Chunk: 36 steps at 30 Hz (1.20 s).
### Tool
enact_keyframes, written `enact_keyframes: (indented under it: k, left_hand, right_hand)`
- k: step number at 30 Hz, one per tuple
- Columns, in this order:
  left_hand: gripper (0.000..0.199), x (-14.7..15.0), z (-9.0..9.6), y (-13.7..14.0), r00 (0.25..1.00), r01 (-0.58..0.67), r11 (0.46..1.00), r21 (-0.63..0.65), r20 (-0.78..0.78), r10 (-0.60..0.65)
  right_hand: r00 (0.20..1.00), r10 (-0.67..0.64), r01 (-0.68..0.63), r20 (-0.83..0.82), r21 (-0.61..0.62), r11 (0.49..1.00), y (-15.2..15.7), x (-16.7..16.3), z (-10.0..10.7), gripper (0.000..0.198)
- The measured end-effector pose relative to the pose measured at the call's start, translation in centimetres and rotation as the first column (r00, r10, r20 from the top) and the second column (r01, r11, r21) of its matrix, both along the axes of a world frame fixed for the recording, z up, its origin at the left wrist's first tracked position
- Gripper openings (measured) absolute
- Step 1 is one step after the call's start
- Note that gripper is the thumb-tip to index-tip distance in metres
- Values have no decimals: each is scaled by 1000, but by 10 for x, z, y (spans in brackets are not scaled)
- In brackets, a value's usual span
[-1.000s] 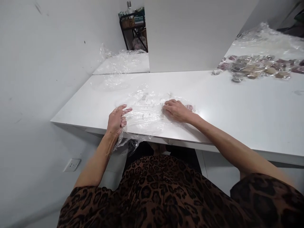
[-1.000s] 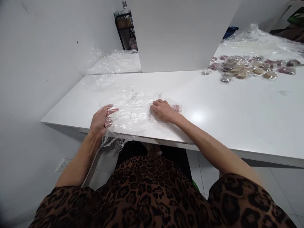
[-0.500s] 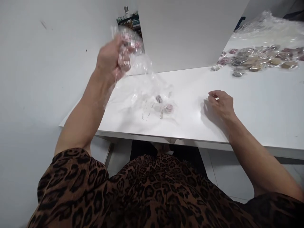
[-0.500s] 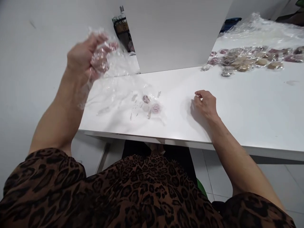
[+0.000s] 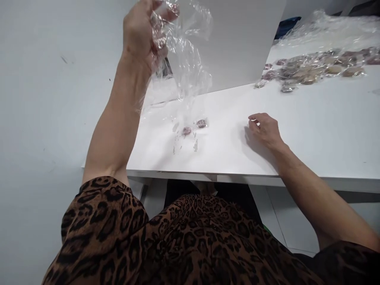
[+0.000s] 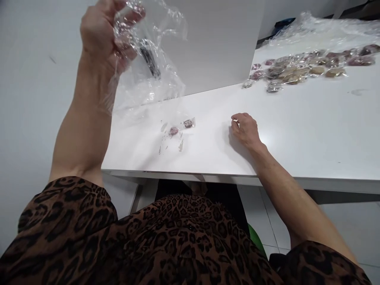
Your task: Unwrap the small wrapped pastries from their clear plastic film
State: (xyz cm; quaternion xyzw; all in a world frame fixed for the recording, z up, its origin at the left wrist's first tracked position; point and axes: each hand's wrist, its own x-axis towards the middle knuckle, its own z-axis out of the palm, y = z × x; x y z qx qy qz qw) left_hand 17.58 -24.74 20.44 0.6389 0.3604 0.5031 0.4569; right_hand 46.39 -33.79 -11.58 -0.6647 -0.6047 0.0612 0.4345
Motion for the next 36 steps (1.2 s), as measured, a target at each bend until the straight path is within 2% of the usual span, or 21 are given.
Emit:
enact_keyframes:
  k: [3, 5, 7, 10, 12, 15, 17, 19, 21, 22, 25, 26, 27, 29, 31, 33, 35, 36]
  left_hand:
    - [42, -19, -1, -9, 999, -42, 999, 30, 8, 42]
    - [41, -30, -2, -24, 997, -20, 998, 60, 73, 16]
    - [42, -38, -6, -43, 993, 38, 997, 63, 105, -45]
    - [42, -46, -24, -72, 981, 178, 984, 21, 81, -179]
    - [43, -53, -43, -86, 970, 242, 970, 11, 7, -242]
    - [36, -69, -75, -99, 958, 213, 977, -25, -190, -214]
    - [41, -85, -95, -103, 935, 179, 981, -79, -297, -194]
    - [54, -103, -112, -104, 899, 199, 963, -184, -357, -254]
    - [52, -121, -125, -103, 858, 239, 924, -297, -382, -345]
    - [45, -129, -131, -102, 841, 252, 910, -329, -391, -375]
    - [31, -152, -139, -91, 814, 248, 916, -316, -445, -374]
    - [29, -159, -139, -83, 816, 212, 933, -291, -473, -333]
    - [27, -166, -136, -73, 822, 153, 952, -264, -502, -271]
    - [21, -181, -127, -45, 834, -33, 981, -191, -546, -79]
    - [16, -197, -112, -5, 819, -263, 960, -91, -546, 173]
    - [18, -218, -94, 44, 766, -480, 877, -24, -499, 405]
    - [20, -243, -76, 96, 700, -645, 764, 25, -381, 604]
    - [22, -256, -68, 121, 682, -696, 718, -6, -317, 659]
  right_hand:
    - [999, 18, -17, -40, 14, 1000, -4, -8, 6, 30]
    - [991, 85, -82, -106, 36, 996, -7, -22, 16, 36]
    - [965, 199, -189, -173, 73, 979, -9, -44, 30, 53]
    - [893, 389, -354, -227, 180, 918, -10, -91, 59, 94]
    - [834, 497, -437, -242, 262, 861, -9, -125, 80, 103]
    - [708, 640, -557, -298, 321, 766, -10, -168, 108, 75]
    - [612, 701, -612, -365, 342, 713, -14, -188, 119, 56]
    - [566, 704, -632, -430, 322, 705, -18, -199, 124, 47]
    - [553, 677, -655, -486, 250, 713, -20, -205, 124, 42]
    - [530, 675, -688, -513, 205, 696, -20, -205, 122, 41]
    - [427, 686, -821, -589, 65, 567, -16, -198, 116, 42]
    - [415, 681, -844, -603, 25, 536, -13, -192, 115, 43]
    - [428, 668, -848, -609, -15, 530, -10, -185, 114, 44]
    - [507, 615, -809, -605, -87, 581, -1, -168, 113, 45]
    - [615, 530, -726, -584, -156, 670, 10, -150, 109, 46]
    - [720, 439, -622, -538, -219, 752, 21, -134, 102, 47]
    - [800, 372, -527, -470, -255, 811, 32, -123, 91, 51]
    - [835, 350, -486, -426, -270, 831, 38, -119, 85, 53]
